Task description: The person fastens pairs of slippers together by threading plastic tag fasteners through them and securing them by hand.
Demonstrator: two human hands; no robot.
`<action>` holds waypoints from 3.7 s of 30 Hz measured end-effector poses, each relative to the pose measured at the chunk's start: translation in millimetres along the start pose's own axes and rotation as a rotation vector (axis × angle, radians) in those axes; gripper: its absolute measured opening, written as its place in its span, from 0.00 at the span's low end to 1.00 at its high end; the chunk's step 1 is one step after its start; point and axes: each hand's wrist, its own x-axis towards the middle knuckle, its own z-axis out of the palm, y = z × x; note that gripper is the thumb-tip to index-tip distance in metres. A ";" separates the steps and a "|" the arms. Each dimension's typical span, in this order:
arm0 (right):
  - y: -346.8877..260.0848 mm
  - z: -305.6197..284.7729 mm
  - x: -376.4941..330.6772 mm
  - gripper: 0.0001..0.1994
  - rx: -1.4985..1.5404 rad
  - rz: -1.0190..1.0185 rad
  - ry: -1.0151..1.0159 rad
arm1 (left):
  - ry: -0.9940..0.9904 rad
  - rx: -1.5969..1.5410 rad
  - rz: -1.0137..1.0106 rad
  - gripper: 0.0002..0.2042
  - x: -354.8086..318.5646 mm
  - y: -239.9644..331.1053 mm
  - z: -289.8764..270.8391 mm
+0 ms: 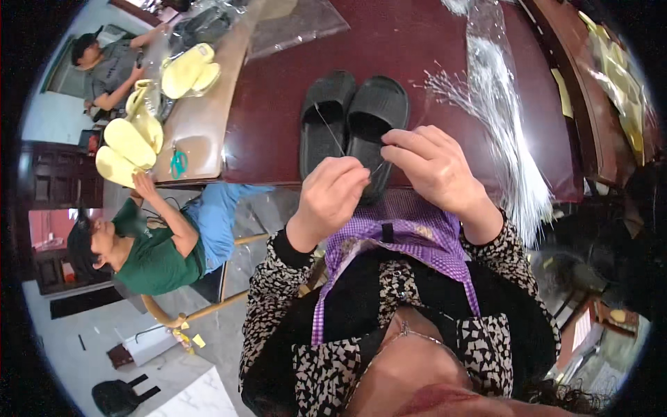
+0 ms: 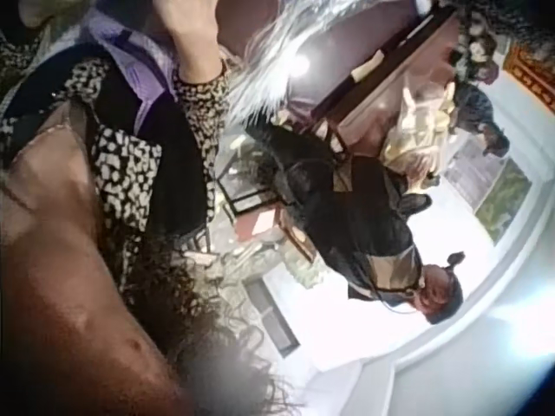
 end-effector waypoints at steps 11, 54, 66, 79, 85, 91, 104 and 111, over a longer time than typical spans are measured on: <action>-16.5 17.5 -30.8 0.11 0.198 -0.076 -0.072 | -0.053 -0.233 -0.285 0.06 -46.1 12.3 -3.9; -6.2 90.8 -42.3 0.04 0.159 0.054 -0.233 | -0.107 0.025 -0.375 0.02 -68.1 -58.8 -20.1; 25.5 110.1 -40.2 0.02 0.031 0.162 -0.200 | -0.187 0.100 -0.400 0.03 -52.7 -81.0 0.0; 15.8 103.9 -49.6 0.06 -0.026 0.269 -0.253 | -0.258 -0.028 -0.264 0.03 -48.0 -82.2 5.8; 21.7 101.2 -42.9 0.09 0.037 0.263 -0.045 | -0.190 0.160 -0.326 0.03 -42.6 -100.3 28.0; 76.8 63.3 -25.6 0.10 0.076 0.564 -0.019 | -0.159 0.197 -0.323 0.03 -26.1 -112.3 36.4; 145.4 112.0 -2.1 0.17 -0.068 0.781 -0.183 | -0.179 -0.015 -0.259 0.05 -34.3 -140.1 37.7; 151.2 121.3 29.2 0.11 0.072 0.649 -0.074 | -0.152 -0.100 -0.265 0.05 -32.9 -148.5 36.2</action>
